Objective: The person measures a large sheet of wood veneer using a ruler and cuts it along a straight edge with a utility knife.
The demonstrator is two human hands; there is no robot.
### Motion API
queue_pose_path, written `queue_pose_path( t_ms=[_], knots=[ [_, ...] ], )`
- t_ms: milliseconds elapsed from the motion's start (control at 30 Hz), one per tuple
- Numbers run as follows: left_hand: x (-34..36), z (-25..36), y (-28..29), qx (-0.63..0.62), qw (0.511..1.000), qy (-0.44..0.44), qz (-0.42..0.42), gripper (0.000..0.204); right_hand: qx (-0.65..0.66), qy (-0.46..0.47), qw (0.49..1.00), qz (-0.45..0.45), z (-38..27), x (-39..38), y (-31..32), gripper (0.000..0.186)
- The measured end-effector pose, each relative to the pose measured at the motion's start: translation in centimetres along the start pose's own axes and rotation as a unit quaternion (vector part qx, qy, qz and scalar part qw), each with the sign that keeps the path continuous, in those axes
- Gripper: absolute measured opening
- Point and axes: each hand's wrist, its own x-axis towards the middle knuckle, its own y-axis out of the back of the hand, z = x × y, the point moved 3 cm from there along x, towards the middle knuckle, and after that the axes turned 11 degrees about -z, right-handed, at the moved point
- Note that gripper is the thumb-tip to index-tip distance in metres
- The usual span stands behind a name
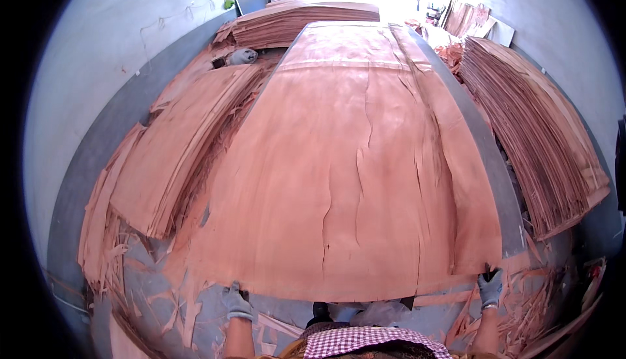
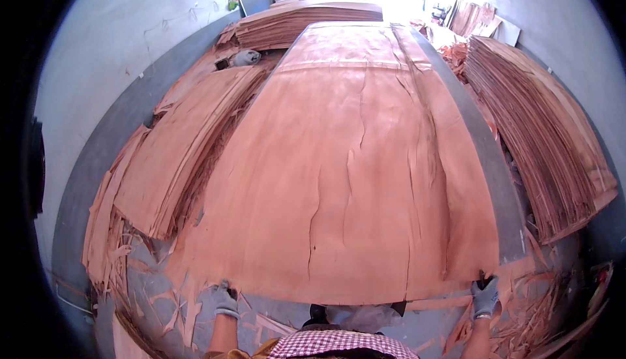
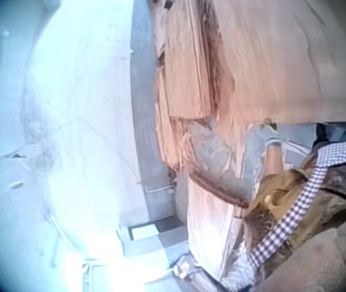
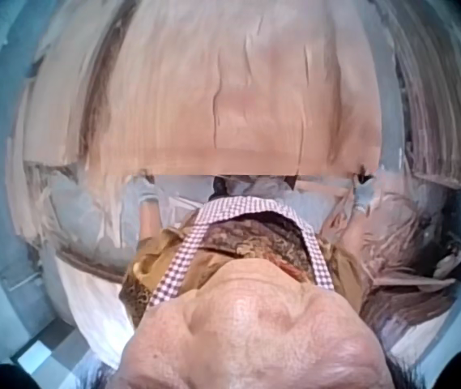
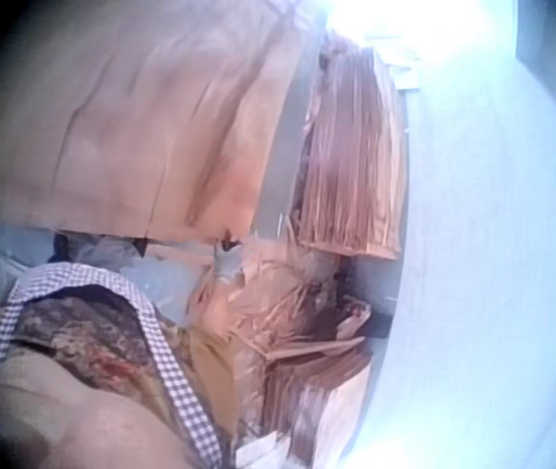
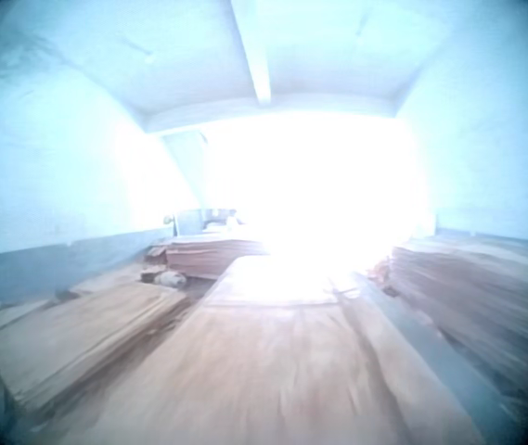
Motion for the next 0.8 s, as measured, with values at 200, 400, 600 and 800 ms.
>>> queue_pose_path(
  t_ms=[200, 400, 600, 800],
  knots=[
    [-1.9, 0.4, -2.5, 0.007, 0.998, -0.055, -0.033, 0.015, -0.165, -0.058, 0.983, -0.051, -2.1, 3.2, -1.3, 0.031],
    [2.4, -0.8, -11.8, 0.034, 0.995, -0.086, -0.046, 0.015, -0.165, 0.029, 0.986, -0.013, 0.1, 12.1, -4.4, 0.029],
    [6.7, -1.3, -11.3, 0.12, 0.992, -0.015, -0.022, 0.015, 0.212, -0.179, 0.94, -0.199, -0.9, 8.8, -7.2, 0.03],
    [7.2, -2.2, -11.6, 0.168, 0.985, -0.023, -0.024, 0.016, 0.312, -0.191, 0.916, -0.164, -5.7, 1.7, -6.0, 0.025]
  ],
)
